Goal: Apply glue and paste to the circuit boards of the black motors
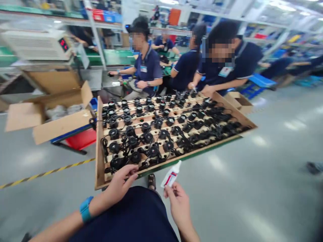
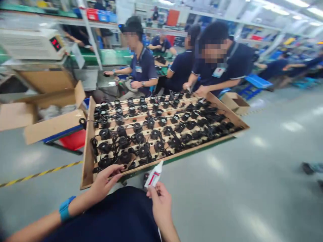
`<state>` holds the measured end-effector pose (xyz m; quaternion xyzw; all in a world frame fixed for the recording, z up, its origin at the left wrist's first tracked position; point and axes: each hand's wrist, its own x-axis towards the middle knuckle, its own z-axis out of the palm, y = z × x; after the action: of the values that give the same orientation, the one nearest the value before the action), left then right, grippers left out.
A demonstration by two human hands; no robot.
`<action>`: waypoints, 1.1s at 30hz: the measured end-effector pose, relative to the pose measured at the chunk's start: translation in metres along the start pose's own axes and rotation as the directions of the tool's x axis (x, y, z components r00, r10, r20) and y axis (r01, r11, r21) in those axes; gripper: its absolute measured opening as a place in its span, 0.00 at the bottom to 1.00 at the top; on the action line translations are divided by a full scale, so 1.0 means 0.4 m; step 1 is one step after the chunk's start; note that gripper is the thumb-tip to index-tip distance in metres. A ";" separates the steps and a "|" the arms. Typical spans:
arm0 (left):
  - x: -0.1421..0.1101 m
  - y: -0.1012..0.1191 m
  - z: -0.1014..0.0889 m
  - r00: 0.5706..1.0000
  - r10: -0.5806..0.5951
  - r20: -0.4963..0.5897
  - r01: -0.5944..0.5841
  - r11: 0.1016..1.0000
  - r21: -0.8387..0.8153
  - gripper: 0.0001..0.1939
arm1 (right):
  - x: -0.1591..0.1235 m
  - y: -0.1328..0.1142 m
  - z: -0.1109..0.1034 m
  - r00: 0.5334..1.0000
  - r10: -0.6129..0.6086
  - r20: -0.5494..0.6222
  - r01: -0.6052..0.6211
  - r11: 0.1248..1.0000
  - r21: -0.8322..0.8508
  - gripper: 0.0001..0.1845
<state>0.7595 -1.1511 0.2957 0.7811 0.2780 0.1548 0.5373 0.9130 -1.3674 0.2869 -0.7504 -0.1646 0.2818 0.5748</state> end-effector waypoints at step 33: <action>-0.005 -0.125 0.125 0.843 0.196 -0.500 0.131 0.828 0.545 0.18 | 0.497 0.413 -0.300 0.913 0.402 -0.077 -0.391 0.912 0.123 0.36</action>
<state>0.7716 -1.1765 0.2309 0.8331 0.4356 0.2878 0.1824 1.1302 -1.3934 0.1044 -0.7501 0.0354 0.3626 0.5519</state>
